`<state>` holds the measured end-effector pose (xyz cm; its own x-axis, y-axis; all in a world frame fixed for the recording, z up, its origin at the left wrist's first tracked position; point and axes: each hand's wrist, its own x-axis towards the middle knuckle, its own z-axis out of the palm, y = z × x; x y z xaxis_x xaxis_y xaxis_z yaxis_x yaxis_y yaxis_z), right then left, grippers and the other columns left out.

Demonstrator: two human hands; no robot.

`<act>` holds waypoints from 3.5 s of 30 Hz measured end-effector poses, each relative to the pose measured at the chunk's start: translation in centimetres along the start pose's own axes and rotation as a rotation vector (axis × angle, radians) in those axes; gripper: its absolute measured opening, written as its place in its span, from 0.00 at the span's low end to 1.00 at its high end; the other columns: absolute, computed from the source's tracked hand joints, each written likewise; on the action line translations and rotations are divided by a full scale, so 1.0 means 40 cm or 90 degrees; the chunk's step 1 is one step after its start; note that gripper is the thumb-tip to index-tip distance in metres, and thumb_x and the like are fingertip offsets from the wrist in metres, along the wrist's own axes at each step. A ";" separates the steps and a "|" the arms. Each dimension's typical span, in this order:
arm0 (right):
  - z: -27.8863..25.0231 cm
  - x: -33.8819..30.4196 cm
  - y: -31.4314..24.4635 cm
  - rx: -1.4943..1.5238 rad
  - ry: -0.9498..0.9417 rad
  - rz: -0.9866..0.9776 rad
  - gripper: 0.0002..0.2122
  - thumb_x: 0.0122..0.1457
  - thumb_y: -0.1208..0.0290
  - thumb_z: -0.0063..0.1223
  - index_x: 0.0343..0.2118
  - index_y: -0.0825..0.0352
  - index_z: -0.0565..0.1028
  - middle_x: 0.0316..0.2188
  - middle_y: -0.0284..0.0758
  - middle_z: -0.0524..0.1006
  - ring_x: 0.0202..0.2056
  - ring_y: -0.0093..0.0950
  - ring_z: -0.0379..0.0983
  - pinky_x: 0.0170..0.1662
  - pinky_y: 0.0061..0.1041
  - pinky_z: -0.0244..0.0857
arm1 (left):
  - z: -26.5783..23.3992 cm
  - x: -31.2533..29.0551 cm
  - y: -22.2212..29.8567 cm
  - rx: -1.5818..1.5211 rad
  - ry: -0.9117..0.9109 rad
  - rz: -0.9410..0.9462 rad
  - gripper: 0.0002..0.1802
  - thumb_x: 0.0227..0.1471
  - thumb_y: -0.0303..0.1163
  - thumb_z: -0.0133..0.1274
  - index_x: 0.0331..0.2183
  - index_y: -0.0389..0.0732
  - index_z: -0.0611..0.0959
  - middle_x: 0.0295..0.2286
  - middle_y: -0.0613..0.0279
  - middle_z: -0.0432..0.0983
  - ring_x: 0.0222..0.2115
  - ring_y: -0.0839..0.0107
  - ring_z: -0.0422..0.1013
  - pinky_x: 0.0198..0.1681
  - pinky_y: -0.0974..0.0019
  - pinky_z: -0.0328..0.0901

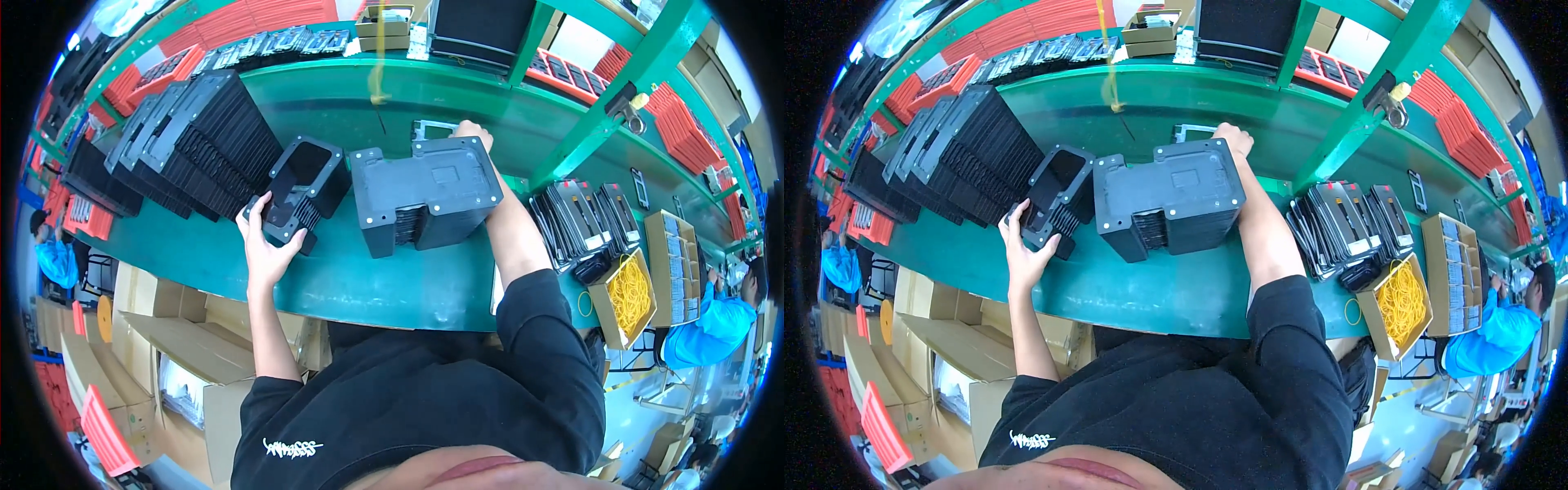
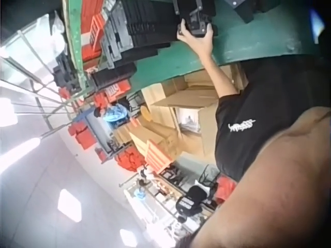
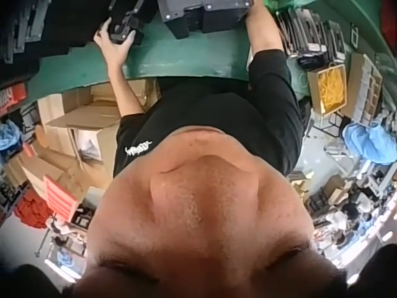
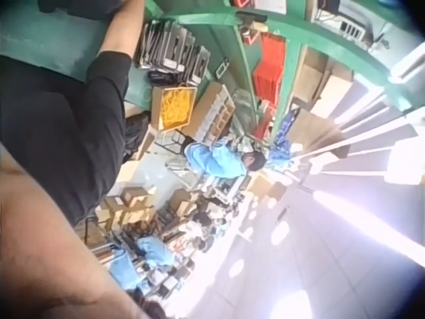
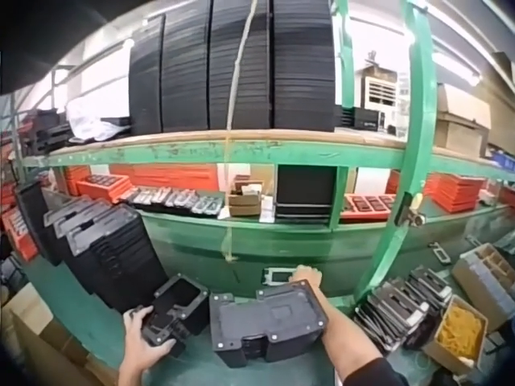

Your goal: Assembling screen modules and internal cables into plastic electronic housings on a factory production line.

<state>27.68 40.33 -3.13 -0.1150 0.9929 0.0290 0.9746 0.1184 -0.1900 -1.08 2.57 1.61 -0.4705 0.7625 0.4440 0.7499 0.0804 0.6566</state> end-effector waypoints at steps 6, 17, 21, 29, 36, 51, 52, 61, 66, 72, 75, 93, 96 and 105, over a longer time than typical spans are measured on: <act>-0.069 0.037 0.119 0.109 -0.015 0.072 0.20 0.54 0.55 0.61 0.44 0.66 0.84 0.46 0.47 0.82 0.51 0.43 0.80 0.52 0.38 0.74 | -0.002 0.001 -0.008 0.014 -0.014 0.016 0.50 0.35 0.37 0.75 0.61 0.48 0.72 0.52 0.47 0.61 0.54 0.50 0.65 0.61 0.53 0.63; -0.538 -0.451 0.065 0.389 0.149 -0.117 0.13 0.52 0.65 0.60 0.33 0.72 0.83 0.24 0.36 0.82 0.27 0.25 0.79 0.35 0.25 0.72 | -0.053 0.071 0.203 -0.088 -0.032 0.224 0.55 0.36 0.51 0.75 0.65 0.50 0.70 0.64 0.41 0.58 0.64 0.42 0.58 0.66 0.48 0.57; -0.471 -0.530 -0.083 0.090 0.147 -0.248 0.11 0.53 0.66 0.60 0.31 0.70 0.83 0.26 0.44 0.83 0.29 0.39 0.81 0.39 0.35 0.74 | 0.000 0.076 0.318 -0.029 -0.083 0.315 0.51 0.38 0.58 0.71 0.61 0.45 0.75 0.63 0.45 0.62 0.66 0.41 0.56 0.66 0.45 0.54; -0.457 -0.581 -0.109 0.094 0.240 -0.361 0.11 0.58 0.67 0.58 0.26 0.71 0.82 0.23 0.45 0.80 0.29 0.45 0.78 0.40 0.43 0.71 | 0.051 0.062 0.370 0.045 -0.105 0.361 0.39 0.38 0.59 0.71 0.47 0.45 0.86 0.61 0.45 0.65 0.64 0.35 0.56 0.66 0.40 0.53; -0.455 -0.651 -0.151 0.002 0.256 -0.326 0.13 0.59 0.67 0.58 0.23 0.70 0.82 0.29 0.43 0.81 0.35 0.42 0.75 0.43 0.39 0.67 | 0.058 0.057 0.392 0.080 -0.095 0.340 0.35 0.37 0.58 0.72 0.41 0.41 0.89 0.60 0.44 0.67 0.64 0.35 0.56 0.65 0.36 0.52; -0.228 -0.785 0.253 0.347 0.115 -0.129 0.28 0.57 0.60 0.63 0.58 0.71 0.73 0.57 0.49 0.73 0.68 0.48 0.57 0.69 0.48 0.48 | 0.018 -0.126 0.251 -0.859 -0.374 0.234 0.37 0.60 0.66 0.48 0.40 0.37 0.85 0.44 0.40 0.73 0.51 0.37 0.72 0.56 0.33 0.65; -0.191 -0.852 0.275 0.232 0.065 -0.170 0.30 0.56 0.62 0.64 0.60 0.71 0.71 0.61 0.50 0.69 0.69 0.48 0.55 0.70 0.47 0.49 | 0.011 -0.160 0.220 -0.939 -0.465 0.148 0.39 0.60 0.66 0.46 0.42 0.35 0.84 0.44 0.41 0.73 0.47 0.39 0.74 0.53 0.36 0.68; -0.093 -1.097 0.267 0.237 -0.054 -0.407 0.37 0.57 0.55 0.64 0.66 0.70 0.65 0.69 0.53 0.57 0.70 0.57 0.50 0.70 0.52 0.49 | 0.111 -0.239 0.251 -0.645 -0.852 -0.193 0.32 0.67 0.38 0.50 0.65 0.32 0.64 0.57 0.43 0.68 0.51 0.59 0.74 0.54 0.59 0.71; -0.219 -0.999 0.077 0.458 0.073 -0.626 0.29 0.62 0.60 0.59 0.62 0.72 0.69 0.65 0.53 0.63 0.66 0.56 0.59 0.68 0.49 0.55 | 0.175 -0.307 0.357 -0.613 -0.601 0.195 0.48 0.60 0.42 0.61 0.70 0.40 0.53 0.66 0.45 0.53 0.60 0.58 0.64 0.54 0.59 0.70; -0.276 -0.932 0.000 0.979 0.151 -0.396 0.20 0.65 0.59 0.58 0.51 0.72 0.73 0.51 0.47 0.71 0.54 0.41 0.69 0.60 0.38 0.62 | 0.127 -0.236 0.392 -0.380 -0.412 0.301 0.53 0.51 0.40 0.67 0.70 0.49 0.57 0.63 0.43 0.54 0.60 0.48 0.62 0.53 0.54 0.70; -0.281 -0.911 -0.006 1.052 0.063 -0.309 0.17 0.66 0.59 0.57 0.42 0.71 0.73 0.43 0.42 0.71 0.48 0.33 0.70 0.54 0.32 0.64 | 0.105 -0.239 0.372 -0.226 -0.377 0.338 0.54 0.48 0.39 0.69 0.70 0.49 0.58 0.59 0.42 0.57 0.56 0.44 0.64 0.52 0.52 0.70; -0.125 -0.451 0.233 0.201 0.184 -0.242 0.04 0.57 0.77 0.60 0.33 0.69 0.77 0.33 0.43 0.77 0.35 0.40 0.77 0.40 0.36 0.70 | 0.114 -0.235 0.283 -0.863 -0.650 -0.076 0.43 0.64 0.47 0.52 0.69 0.37 0.55 0.61 0.39 0.65 0.46 0.60 0.76 0.38 0.63 0.76; -0.128 -0.450 0.236 0.063 0.186 -0.258 0.04 0.57 0.75 0.60 0.33 0.68 0.78 0.32 0.43 0.78 0.36 0.42 0.78 0.40 0.38 0.70 | 0.117 -0.214 0.300 -0.835 -0.616 -0.051 0.45 0.66 0.54 0.48 0.69 0.36 0.54 0.61 0.36 0.63 0.46 0.58 0.76 0.35 0.61 0.78; -0.496 -0.667 0.019 0.704 0.149 -0.512 0.10 0.63 0.78 0.58 0.47 0.70 0.78 0.32 0.34 0.80 0.29 0.17 0.76 0.34 0.19 0.69 | 0.056 -0.082 0.387 -1.025 -0.559 -0.114 0.53 0.62 0.72 0.31 0.65 0.31 0.61 0.57 0.39 0.68 0.43 0.57 0.78 0.31 0.62 0.78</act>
<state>35.31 13.79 15.42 -0.4250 0.6388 0.6413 -0.0137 0.7039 -0.7102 13.13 2.77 8.95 0.2594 0.9327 0.2508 -0.6422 -0.0274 0.7661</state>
